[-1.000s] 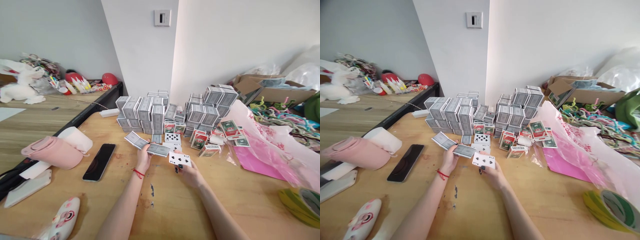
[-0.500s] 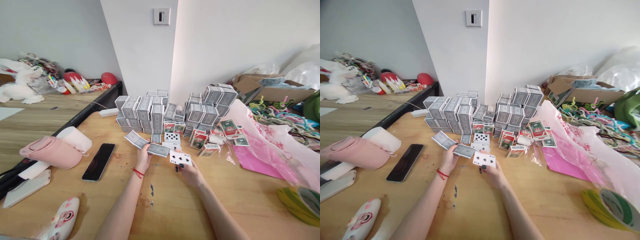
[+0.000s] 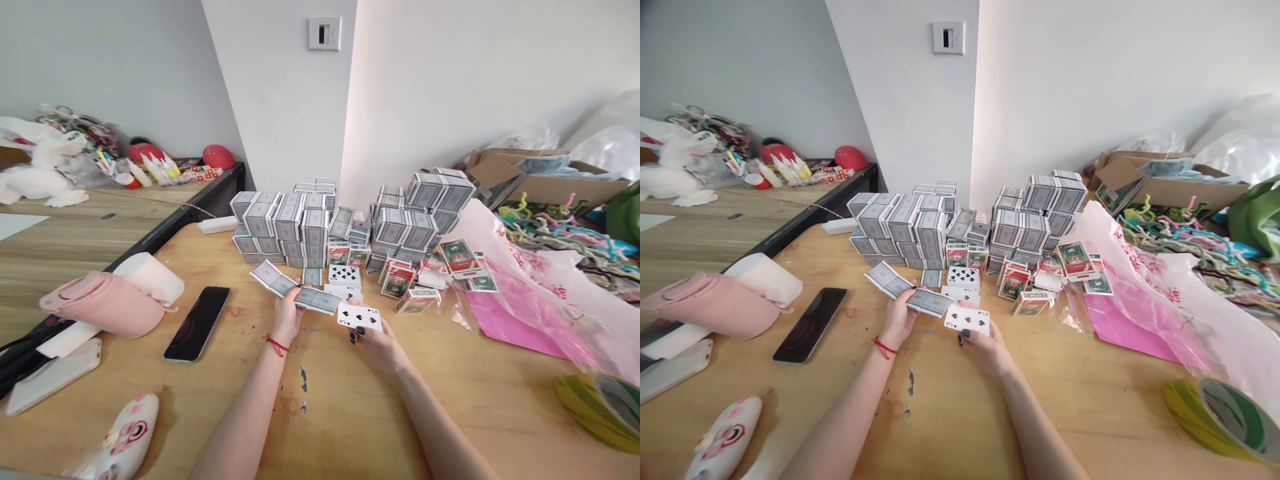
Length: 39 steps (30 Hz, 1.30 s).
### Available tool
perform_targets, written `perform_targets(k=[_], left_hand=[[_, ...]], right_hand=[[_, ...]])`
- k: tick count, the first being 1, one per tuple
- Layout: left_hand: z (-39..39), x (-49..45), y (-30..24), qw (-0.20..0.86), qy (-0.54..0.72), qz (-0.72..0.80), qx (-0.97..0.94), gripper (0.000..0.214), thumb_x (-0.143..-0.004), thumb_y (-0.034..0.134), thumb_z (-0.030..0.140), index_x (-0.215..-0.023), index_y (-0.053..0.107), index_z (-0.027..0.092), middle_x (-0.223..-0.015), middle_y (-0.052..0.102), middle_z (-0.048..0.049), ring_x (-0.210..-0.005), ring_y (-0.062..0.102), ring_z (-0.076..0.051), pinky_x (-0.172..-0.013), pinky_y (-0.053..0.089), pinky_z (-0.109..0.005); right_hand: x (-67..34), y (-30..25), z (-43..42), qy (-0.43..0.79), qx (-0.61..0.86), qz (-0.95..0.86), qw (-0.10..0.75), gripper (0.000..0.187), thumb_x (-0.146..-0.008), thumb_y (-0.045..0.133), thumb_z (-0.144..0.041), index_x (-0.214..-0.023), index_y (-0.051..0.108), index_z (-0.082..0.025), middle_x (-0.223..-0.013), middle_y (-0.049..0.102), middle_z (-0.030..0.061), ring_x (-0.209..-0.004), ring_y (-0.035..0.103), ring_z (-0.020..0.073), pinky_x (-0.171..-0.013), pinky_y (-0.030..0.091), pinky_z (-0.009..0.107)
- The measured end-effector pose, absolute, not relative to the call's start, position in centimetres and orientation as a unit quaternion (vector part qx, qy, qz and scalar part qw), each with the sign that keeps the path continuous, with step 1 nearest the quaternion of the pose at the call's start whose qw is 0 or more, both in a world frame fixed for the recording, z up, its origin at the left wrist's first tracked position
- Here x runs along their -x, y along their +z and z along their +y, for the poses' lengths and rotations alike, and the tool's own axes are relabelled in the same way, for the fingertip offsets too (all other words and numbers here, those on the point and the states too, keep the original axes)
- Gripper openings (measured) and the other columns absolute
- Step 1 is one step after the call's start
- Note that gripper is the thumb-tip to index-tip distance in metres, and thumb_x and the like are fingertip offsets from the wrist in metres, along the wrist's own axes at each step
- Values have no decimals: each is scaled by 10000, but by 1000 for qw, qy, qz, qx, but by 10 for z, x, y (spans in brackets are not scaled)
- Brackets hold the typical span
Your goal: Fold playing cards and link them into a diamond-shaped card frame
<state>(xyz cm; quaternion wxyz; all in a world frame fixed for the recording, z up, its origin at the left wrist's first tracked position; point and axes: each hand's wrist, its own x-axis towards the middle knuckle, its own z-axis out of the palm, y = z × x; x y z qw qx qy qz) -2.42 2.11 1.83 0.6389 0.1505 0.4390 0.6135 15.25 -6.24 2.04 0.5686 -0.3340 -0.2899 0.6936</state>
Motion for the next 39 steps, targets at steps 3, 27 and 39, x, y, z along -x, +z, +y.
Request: perform_targets(k=[3,27,39], left_hand=[[21,24,18,637,614,440,-157,333,-614,583,117,-947,581,128,-730,679,-51,-730,645,-189,-615,488,-271],[20,23,21,633,606,451,-170,330,-580,583,132,-910,571,143,-684,668,-31,-719,637,-193,-634,482,-292],[20,25,16,623,611,454,-181,326,-570,599,167,-895,583,140,-692,666,-38,-723,630,-198,-634,475,-301]], right_hand=[[-152,18,-62,681,336,-302,576,540,-569,759,-267,-1076,579,-219,-828,615,38,-606,507,134,-553,395,254],[-157,13,-61,505,470,-474,547,554,-646,700,-326,-1146,527,-162,-1128,598,121,-882,604,220,-770,490,322],[-157,15,-60,515,471,-486,527,590,-643,694,-348,-1170,516,-154,-1034,640,121,-845,623,228,-760,492,332]])
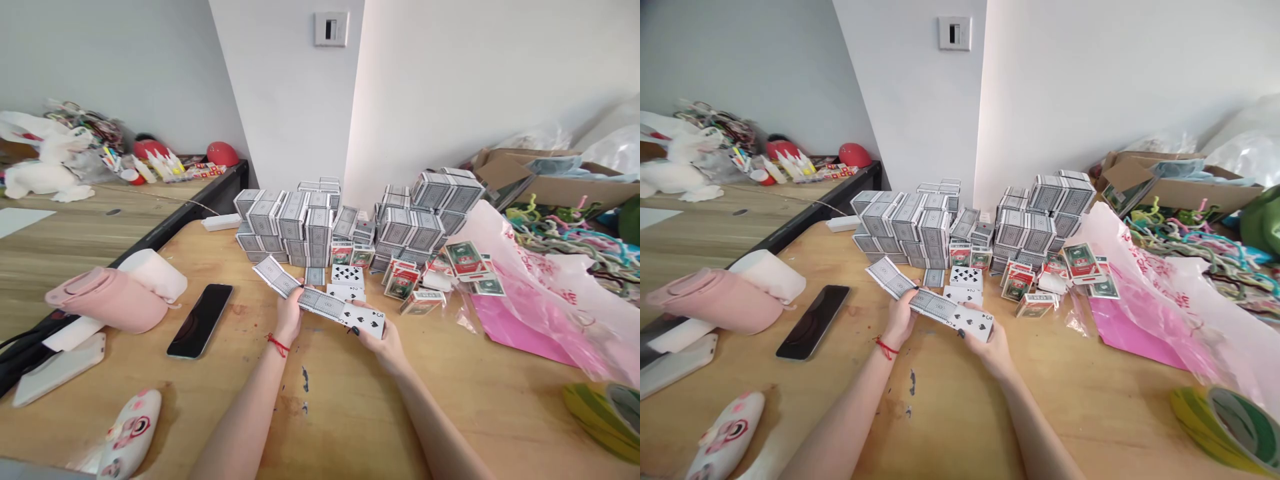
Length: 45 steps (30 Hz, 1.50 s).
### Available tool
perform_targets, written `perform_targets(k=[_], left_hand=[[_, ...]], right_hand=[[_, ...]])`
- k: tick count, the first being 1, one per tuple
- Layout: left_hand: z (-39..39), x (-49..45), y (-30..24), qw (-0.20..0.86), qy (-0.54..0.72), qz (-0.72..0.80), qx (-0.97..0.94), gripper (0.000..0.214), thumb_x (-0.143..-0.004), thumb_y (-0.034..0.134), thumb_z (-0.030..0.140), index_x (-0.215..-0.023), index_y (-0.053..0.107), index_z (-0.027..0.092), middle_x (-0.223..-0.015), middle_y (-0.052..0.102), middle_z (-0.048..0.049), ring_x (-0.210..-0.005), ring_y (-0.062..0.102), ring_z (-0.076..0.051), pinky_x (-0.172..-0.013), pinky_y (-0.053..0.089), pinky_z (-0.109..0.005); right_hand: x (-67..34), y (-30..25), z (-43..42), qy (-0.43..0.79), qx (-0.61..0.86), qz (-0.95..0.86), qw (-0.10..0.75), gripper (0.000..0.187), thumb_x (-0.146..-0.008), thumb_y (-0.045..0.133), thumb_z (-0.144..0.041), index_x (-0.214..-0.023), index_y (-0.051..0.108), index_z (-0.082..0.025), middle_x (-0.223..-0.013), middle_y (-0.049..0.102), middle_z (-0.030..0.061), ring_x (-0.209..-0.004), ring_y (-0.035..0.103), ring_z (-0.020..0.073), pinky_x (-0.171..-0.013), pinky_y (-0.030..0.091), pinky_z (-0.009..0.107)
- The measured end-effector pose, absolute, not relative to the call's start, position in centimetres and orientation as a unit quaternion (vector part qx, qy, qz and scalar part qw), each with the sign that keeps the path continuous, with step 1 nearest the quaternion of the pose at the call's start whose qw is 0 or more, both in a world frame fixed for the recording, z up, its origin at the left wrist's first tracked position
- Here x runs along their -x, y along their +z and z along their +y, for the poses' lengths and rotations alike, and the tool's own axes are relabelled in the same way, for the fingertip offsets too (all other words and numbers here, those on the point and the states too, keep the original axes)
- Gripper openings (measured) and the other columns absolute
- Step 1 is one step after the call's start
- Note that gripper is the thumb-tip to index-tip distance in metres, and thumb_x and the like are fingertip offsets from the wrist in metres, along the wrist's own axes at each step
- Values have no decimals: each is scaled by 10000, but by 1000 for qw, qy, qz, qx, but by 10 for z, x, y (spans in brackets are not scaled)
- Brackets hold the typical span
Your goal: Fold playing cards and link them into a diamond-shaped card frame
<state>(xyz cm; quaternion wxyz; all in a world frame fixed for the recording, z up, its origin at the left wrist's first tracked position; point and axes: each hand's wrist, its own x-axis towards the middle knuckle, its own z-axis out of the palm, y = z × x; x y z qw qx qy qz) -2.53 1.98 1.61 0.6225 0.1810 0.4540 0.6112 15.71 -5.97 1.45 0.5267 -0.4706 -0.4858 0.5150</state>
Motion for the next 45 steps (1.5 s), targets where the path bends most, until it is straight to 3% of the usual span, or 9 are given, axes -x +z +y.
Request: perform_targets(k=[26,45], left_hand=[[16,21,12,598,626,453,-214,274,-565,587,193,-836,581,146,-635,653,-17,-741,626,-204,-692,456,-309],[11,12,12,577,648,458,-194,223,-577,596,192,-796,600,150,-678,668,-23,-712,627,-186,-662,462,-292]], right_hand=[[-155,11,-61,538,450,-464,541,598,-628,711,-373,-1159,539,-158,-1137,598,133,-940,600,259,-784,500,361],[-147,14,-64,512,473,-428,574,585,-613,728,-335,-1134,545,-144,-1079,629,124,-843,624,233,-748,509,348]])
